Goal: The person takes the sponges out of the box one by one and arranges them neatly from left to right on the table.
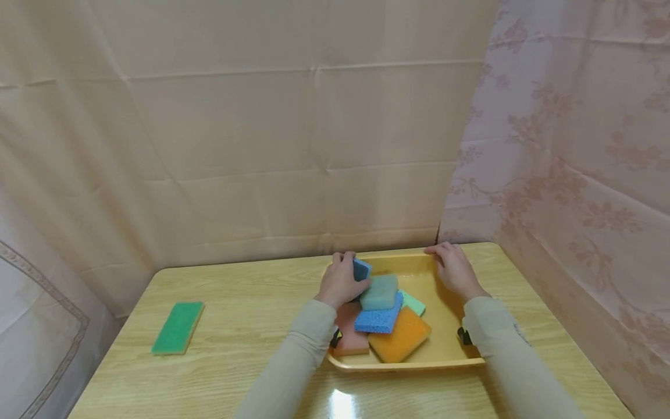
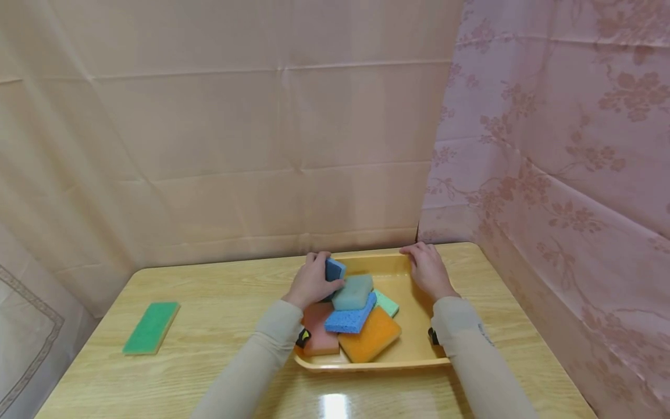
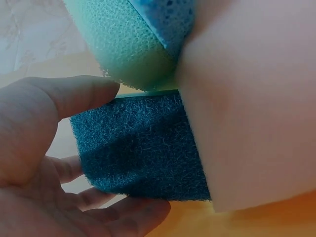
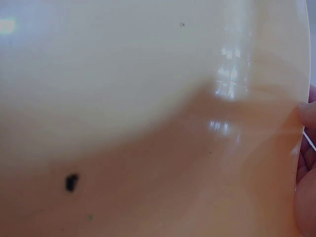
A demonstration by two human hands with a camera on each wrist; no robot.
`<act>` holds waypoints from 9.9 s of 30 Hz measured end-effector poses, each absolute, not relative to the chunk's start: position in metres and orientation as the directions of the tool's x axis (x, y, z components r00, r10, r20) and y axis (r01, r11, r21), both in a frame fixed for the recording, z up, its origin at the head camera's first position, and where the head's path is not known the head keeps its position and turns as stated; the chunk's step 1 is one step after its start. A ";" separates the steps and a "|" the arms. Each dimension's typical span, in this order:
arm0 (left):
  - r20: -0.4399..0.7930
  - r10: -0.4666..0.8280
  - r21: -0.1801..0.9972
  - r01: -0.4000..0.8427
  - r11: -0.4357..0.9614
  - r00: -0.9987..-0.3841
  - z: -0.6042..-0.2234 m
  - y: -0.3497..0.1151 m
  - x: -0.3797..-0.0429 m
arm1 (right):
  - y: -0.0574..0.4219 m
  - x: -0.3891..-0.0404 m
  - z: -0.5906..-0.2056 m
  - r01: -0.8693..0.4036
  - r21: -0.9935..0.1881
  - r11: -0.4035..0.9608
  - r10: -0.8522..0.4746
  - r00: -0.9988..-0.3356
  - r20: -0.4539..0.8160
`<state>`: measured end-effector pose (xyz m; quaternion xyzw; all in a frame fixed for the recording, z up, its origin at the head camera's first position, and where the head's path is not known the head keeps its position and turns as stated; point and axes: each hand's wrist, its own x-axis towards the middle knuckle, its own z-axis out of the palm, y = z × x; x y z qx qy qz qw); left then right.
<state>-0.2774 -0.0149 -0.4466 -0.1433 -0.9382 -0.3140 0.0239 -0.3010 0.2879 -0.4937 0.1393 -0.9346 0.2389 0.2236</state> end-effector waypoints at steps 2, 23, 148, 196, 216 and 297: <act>0.139 0.253 0.586 0.285 0.759 -0.958 -0.447 -0.015 -0.277 | 0.288 -0.301 -0.493 -0.370 -0.385 0.846 -0.155 -0.860 0.486; 0.183 0.258 0.569 0.317 0.759 -0.949 -0.447 -0.017 -0.276 | 0.288 -0.300 -0.492 -0.354 -0.380 0.854 -0.155 -0.872 0.464; 0.523 -0.184 0.495 0.121 0.861 -0.833 -0.456 -0.263 -0.180 | 0.288 -0.298 -0.491 -0.360 -0.370 0.856 -0.164 -0.869 0.467; 0.360 -0.177 0.442 0.000 0.897 -0.916 -0.491 -0.277 -0.203 | 0.286 -0.299 -0.491 -0.395 -0.351 0.849 -0.179 -0.840 0.512; 0.178 -0.116 0.386 -0.039 0.922 -0.977 -0.489 -0.281 -0.202 | 0.287 -0.299 -0.492 -0.378 -0.361 0.853 -0.174 -0.856 0.487; 0.239 0.284 0.325 0.352 0.877 -0.928 -0.405 -0.178 -0.247 | 0.288 -0.297 -0.489 -0.361 -0.377 0.853 -0.165 -0.871 0.463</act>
